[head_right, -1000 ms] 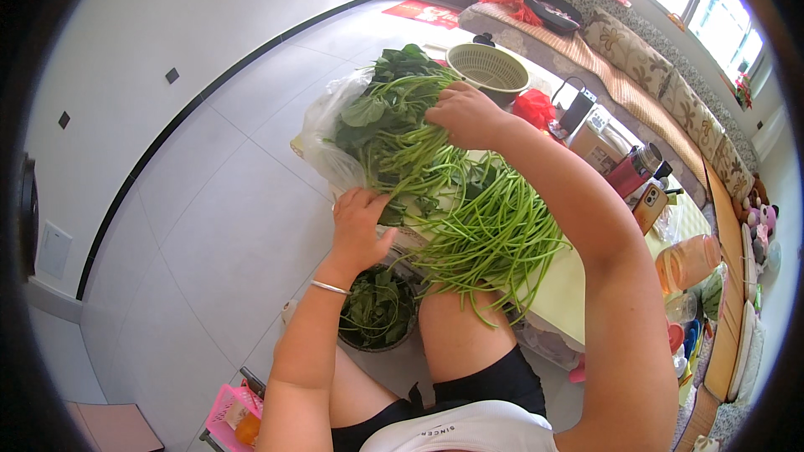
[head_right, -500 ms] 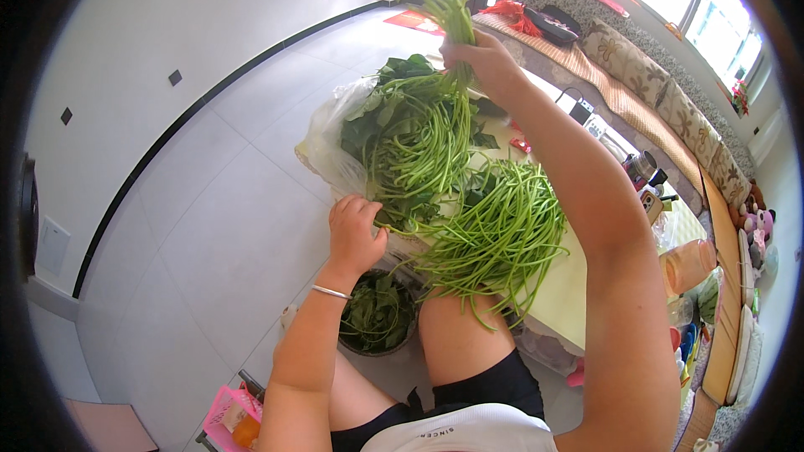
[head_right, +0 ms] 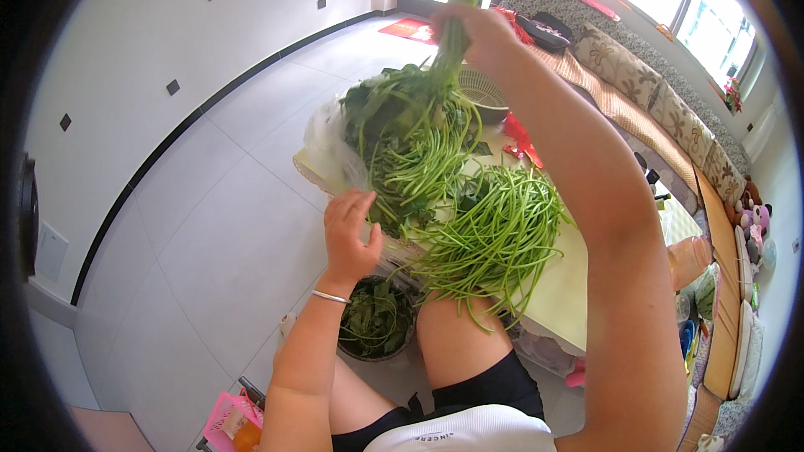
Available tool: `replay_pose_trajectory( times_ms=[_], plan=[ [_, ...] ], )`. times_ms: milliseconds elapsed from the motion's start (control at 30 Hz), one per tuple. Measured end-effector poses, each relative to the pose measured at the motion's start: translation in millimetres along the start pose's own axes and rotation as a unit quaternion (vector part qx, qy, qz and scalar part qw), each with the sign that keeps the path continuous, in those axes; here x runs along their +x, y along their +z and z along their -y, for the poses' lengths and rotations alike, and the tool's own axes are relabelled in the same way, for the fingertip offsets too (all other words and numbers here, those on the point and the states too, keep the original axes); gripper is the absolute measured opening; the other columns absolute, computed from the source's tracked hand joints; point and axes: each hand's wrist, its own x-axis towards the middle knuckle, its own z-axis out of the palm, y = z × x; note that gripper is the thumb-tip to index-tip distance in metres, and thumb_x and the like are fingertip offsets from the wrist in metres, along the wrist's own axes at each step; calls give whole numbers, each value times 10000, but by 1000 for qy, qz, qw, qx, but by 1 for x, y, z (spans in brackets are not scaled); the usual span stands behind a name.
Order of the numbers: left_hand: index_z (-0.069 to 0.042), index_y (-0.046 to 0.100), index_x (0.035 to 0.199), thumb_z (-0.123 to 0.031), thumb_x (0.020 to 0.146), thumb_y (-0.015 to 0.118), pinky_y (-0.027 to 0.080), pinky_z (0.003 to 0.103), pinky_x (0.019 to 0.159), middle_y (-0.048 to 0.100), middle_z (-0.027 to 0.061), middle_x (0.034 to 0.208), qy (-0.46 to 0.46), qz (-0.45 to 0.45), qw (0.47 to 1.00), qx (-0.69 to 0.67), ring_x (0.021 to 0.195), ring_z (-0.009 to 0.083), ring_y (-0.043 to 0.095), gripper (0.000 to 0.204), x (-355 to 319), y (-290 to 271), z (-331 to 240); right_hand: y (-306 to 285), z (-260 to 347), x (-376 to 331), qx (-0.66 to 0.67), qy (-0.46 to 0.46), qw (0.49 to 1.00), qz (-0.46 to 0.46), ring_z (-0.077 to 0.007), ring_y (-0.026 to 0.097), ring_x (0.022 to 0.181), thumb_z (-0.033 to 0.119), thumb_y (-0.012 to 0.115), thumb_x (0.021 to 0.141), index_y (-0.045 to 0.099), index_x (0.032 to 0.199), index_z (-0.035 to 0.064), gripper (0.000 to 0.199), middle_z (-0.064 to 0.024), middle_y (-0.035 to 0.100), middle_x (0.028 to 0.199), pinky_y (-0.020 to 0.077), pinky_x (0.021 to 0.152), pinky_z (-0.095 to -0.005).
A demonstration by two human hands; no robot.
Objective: The person picks through green leafy vegetables by hand, removing leaves from the stems and placing them into a small bucket on the floor.
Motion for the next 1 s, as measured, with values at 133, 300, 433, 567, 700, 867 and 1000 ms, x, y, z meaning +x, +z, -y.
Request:
replay_pose_trajectory(
  times_ms=[133,300,433,567,700,867,1000],
  plan=[
    [-5,502,1302,-161,821,671,361,433,1044,553,159,1267,-71,-92,988,-105,1221,331,488,533,6,-8,1,44,-46,-58,-2,116,993,37,-201,626,715,69,681,854,592,925,-42,159,-119,630,799,529,647,-327],
    [-9,326,1441,-203,816,738,303,409,1117,414,153,1427,-94,-115,971,-186,1326,285,407,773,15,-7,-2,78,-107,-119,-24,142,986,84,-203,606,712,39,695,833,588,909,-12,141,-99,615,811,511,680,-332],
    [4,294,1448,-188,798,758,300,406,1121,391,151,1438,-131,-115,941,-290,1330,270,396,822,9,3,0,98,-139,-144,-59,117,988,85,-185,597,768,53,712,818,590,953,-1,189,-85,615,875,490,728,-335],
    [-2,399,1373,-149,805,738,364,382,1071,465,128,1367,-239,-124,794,-545,1270,225,450,678,9,14,4,112,-156,-174,-145,98,974,147,-178,596,897,35,701,801,569,1089,-43,326,-97,624,977,485,814,-323],
    [-24,501,1262,-34,842,658,440,337,998,544,111,1270,-293,-235,670,-640,1159,210,545,448,-15,24,41,102,-171,-171,-194,9,941,277,-187,578,1057,41,688,804,525,1231,-45,464,-126,620,1115,461,917,-325],
    [17,569,1084,-51,909,610,464,372,973,638,145,970,-317,-185,626,-688,1024,251,599,192,8,-10,15,57,-164,-143,-473,-223,794,310,-262,482,1250,247,728,797,419,1396,66,698,-154,534,1314,311,1094,-435],
    [-3,600,1003,-116,924,604,381,451,1058,512,59,743,-255,-190,630,-709,844,224,543,138,10,-13,23,13,-178,-116,-604,-309,651,342,-293,385,1353,313,810,661,301,1478,113,983,-139,444,1429,189,1150,-514]
  ],
)
